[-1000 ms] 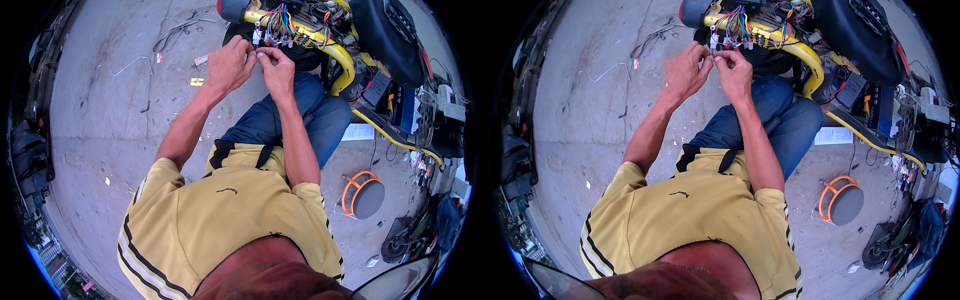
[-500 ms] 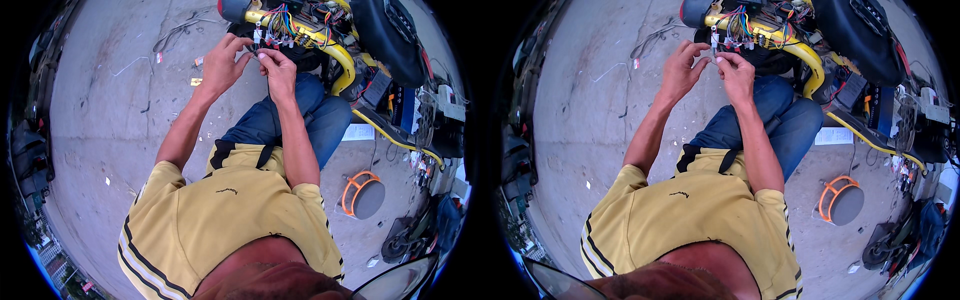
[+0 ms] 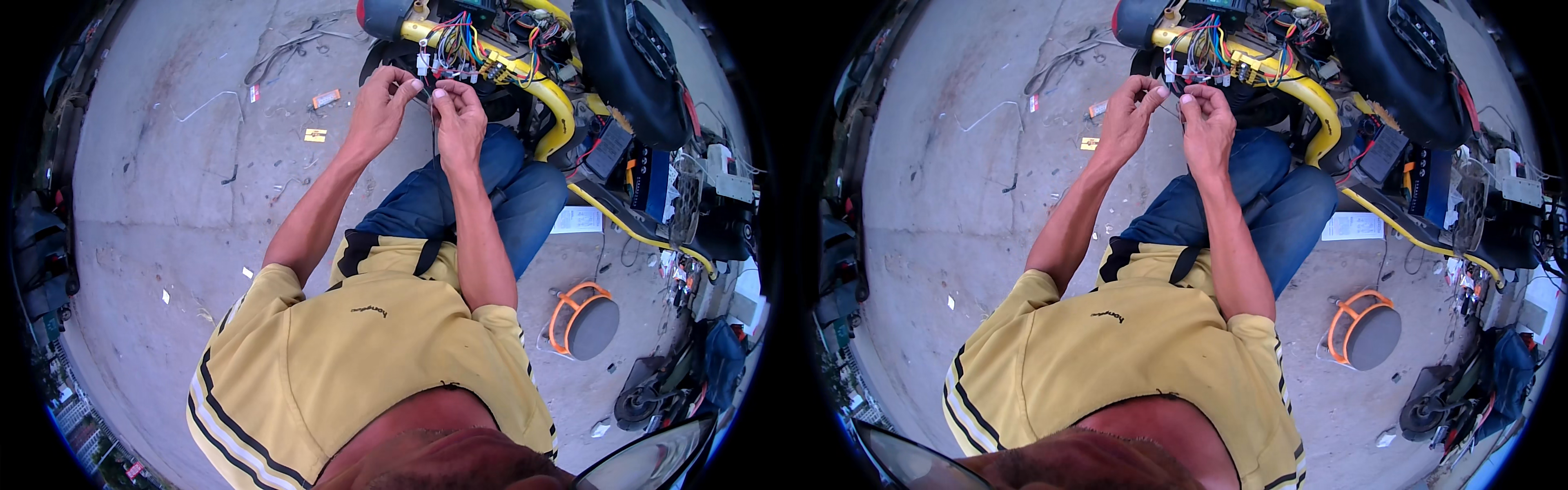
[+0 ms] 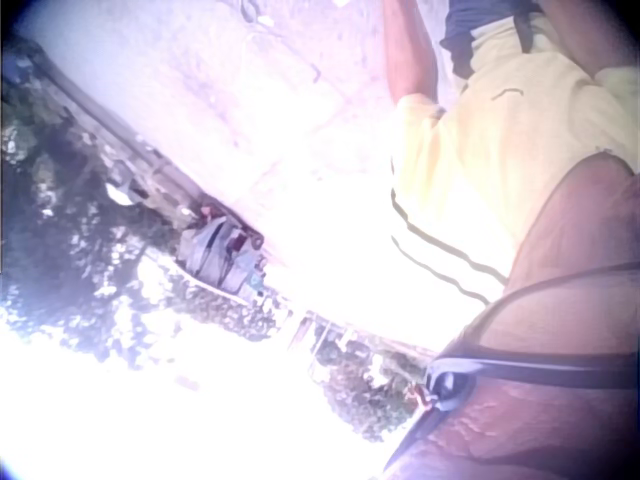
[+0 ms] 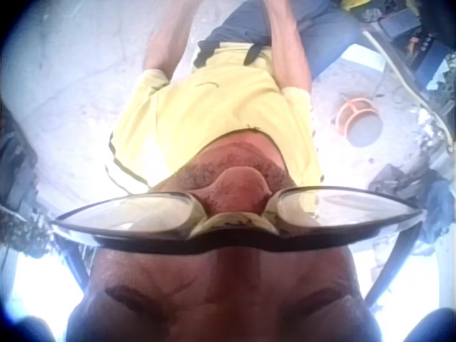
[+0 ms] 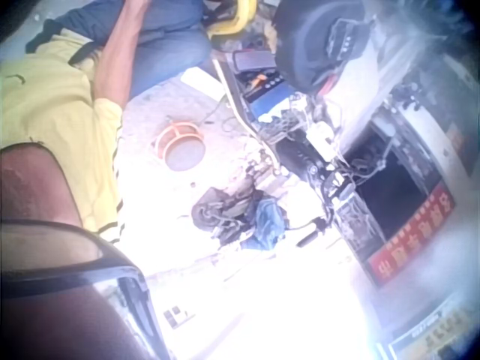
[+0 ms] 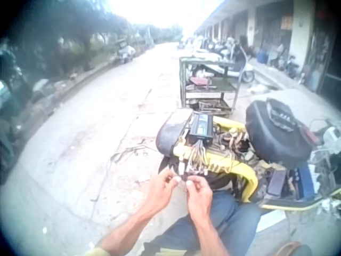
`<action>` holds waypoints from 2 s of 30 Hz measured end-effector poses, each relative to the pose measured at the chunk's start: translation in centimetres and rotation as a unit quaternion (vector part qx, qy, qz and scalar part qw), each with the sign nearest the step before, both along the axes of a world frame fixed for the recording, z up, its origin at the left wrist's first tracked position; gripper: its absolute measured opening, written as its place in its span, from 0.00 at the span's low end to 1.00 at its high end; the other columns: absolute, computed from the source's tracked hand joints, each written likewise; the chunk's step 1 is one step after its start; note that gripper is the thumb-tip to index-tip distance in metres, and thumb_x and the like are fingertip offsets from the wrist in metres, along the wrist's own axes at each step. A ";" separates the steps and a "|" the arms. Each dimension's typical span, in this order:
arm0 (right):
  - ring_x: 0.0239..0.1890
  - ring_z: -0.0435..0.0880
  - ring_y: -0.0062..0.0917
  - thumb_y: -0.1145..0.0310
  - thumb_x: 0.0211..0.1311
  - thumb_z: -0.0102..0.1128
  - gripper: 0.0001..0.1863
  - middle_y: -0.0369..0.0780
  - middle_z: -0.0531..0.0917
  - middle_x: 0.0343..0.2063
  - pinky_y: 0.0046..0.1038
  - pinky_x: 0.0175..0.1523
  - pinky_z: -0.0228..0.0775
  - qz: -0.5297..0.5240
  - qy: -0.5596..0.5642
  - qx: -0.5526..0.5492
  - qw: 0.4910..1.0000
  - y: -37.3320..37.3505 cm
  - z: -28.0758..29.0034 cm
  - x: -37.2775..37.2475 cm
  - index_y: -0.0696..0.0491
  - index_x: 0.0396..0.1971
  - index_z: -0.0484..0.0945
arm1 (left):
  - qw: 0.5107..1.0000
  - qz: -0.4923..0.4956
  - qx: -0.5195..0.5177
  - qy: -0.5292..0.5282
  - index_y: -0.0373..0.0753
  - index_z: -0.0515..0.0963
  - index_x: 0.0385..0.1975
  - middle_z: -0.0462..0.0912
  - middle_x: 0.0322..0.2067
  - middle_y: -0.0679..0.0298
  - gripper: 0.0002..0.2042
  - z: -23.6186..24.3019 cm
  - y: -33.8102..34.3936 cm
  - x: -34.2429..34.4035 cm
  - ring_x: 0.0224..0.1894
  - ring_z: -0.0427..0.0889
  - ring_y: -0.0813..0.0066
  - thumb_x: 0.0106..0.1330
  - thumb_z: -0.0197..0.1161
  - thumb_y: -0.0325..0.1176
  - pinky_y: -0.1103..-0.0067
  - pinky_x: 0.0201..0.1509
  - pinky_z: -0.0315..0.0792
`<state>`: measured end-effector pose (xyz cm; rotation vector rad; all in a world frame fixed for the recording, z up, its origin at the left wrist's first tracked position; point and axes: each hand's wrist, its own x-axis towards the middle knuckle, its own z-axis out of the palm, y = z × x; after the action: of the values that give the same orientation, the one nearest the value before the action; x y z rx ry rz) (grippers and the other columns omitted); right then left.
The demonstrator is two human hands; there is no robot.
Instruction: The person works on the exposed wiring of a yellow motorcycle, stripping and twisting wires, then connecting them to a small white connector. The person also briefly handles a black handheld device and a smartphone.
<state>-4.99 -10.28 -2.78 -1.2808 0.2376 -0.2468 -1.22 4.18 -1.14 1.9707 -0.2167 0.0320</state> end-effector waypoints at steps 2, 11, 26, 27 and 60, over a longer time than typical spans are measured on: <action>0.31 0.80 0.14 0.72 0.73 0.62 0.08 0.36 0.86 0.31 0.19 0.37 0.72 -0.006 0.001 -0.031 1.000 0.0 0.4 -0.2 0.59 0.46 0.78 | 0.981 0.006 -0.166 0.105 0.34 0.82 0.49 0.86 0.46 0.61 0.13 -0.7 -0.3 -1.1 0.42 0.85 0.72 0.73 0.69 0.36 0.73 0.43 0.78; 0.29 0.79 0.12 0.71 0.75 0.63 0.06 0.34 0.85 0.29 0.16 0.33 0.69 0.009 -0.008 -0.041 0.999 -0.1 0.5 -0.6 0.57 0.44 0.79 | 0.861 -0.035 -0.439 0.255 0.34 0.83 0.51 0.87 0.46 0.61 0.12 -2.7 -1.3 -1.1 0.46 0.86 0.73 0.72 0.69 0.30 0.71 0.52 0.83; 0.28 0.76 0.09 0.70 0.72 0.68 0.10 0.31 0.85 0.29 0.15 0.32 0.69 0.027 -0.011 -0.107 0.994 -0.7 0.9 0.5 0.59 0.47 0.88 | 0.846 -0.020 -0.474 0.244 0.35 0.84 0.48 0.89 0.40 0.62 0.08 -3.2 -0.9 -0.9 0.41 0.87 0.76 0.74 0.67 0.28 0.74 0.48 0.84; 0.28 0.76 0.09 0.71 0.72 0.68 0.10 0.31 0.85 0.29 0.16 0.33 0.69 0.039 -0.006 -0.113 0.993 -0.8 1.0 0.6 0.59 0.47 0.88 | 0.847 -0.017 -0.472 0.244 0.35 0.84 0.48 0.89 0.40 0.62 0.08 -3.2 -0.8 -0.9 0.41 0.87 0.76 0.74 0.67 0.28 0.75 0.48 0.84; 0.27 0.76 0.11 0.71 0.70 0.67 0.09 0.31 0.84 0.27 0.17 0.32 0.69 0.113 0.004 -0.145 0.983 -3.2 1.7 1.3 0.57 0.45 0.89 | 0.889 -0.027 -0.422 0.175 0.33 0.81 0.48 0.87 0.37 0.63 0.10 -3.0 -1.5 -1.5 0.38 0.86 0.78 0.70 0.69 0.26 0.78 0.48 0.82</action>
<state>-3.69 -13.46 -1.07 -1.5845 0.0628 -0.0833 -2.67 2.67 -4.16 1.0699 -0.0050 -0.2317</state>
